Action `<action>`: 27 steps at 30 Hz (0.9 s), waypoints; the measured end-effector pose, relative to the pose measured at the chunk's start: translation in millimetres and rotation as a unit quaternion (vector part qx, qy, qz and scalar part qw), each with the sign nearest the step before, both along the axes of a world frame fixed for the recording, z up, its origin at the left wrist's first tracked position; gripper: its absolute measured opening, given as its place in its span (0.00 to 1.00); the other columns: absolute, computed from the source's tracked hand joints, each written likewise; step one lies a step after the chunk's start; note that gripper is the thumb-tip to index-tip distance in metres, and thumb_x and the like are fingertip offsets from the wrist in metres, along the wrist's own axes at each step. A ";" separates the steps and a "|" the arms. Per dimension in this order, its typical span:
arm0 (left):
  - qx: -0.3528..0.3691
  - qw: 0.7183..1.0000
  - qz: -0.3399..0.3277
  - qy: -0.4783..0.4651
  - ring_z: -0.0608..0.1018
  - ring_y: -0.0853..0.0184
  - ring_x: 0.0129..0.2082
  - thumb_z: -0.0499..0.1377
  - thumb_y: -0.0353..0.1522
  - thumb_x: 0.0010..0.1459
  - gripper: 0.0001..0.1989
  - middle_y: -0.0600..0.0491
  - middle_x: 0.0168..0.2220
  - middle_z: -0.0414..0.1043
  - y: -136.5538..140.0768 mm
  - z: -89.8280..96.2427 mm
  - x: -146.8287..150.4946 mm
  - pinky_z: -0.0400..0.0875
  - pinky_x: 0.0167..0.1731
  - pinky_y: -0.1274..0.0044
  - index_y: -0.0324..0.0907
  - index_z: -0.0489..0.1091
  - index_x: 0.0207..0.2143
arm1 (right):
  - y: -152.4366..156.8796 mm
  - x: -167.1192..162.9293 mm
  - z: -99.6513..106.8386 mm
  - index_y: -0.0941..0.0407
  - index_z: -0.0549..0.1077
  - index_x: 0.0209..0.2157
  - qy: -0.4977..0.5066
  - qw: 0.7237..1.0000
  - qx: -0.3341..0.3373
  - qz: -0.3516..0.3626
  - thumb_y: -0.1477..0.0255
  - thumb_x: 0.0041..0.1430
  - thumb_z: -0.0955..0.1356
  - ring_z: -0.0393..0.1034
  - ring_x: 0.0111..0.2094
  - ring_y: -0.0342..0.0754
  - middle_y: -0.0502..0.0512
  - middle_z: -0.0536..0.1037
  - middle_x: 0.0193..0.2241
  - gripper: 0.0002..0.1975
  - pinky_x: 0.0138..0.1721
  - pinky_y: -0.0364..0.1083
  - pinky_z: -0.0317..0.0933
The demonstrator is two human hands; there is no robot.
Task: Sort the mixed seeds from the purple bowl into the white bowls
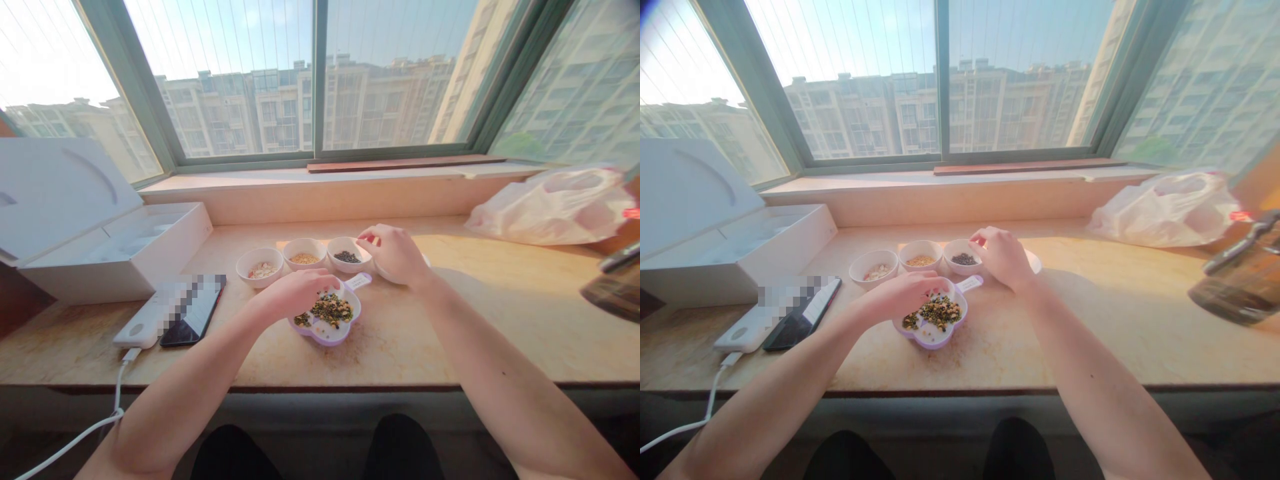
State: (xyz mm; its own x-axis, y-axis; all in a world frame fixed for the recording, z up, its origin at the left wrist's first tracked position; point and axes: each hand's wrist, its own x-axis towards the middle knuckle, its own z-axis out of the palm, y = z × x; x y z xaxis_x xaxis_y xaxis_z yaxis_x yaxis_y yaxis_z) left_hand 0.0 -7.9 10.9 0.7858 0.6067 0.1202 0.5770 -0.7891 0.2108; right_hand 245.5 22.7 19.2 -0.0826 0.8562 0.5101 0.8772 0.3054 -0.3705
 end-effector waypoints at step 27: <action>0.145 0.960 -0.006 -0.239 0.79 0.67 0.45 0.54 0.18 0.62 0.26 0.51 0.49 0.74 3.4 -7.3 0.2 0.77 0.43 0.73 0.50 0.68 0.58 | -15.9 -26.9 -11.0 0.58 0.81 0.34 0.173 0.923 -0.183 0.292 0.49 0.62 0.68 0.65 0.26 0.43 0.52 0.76 0.25 0.25 0.27 0.44 0.54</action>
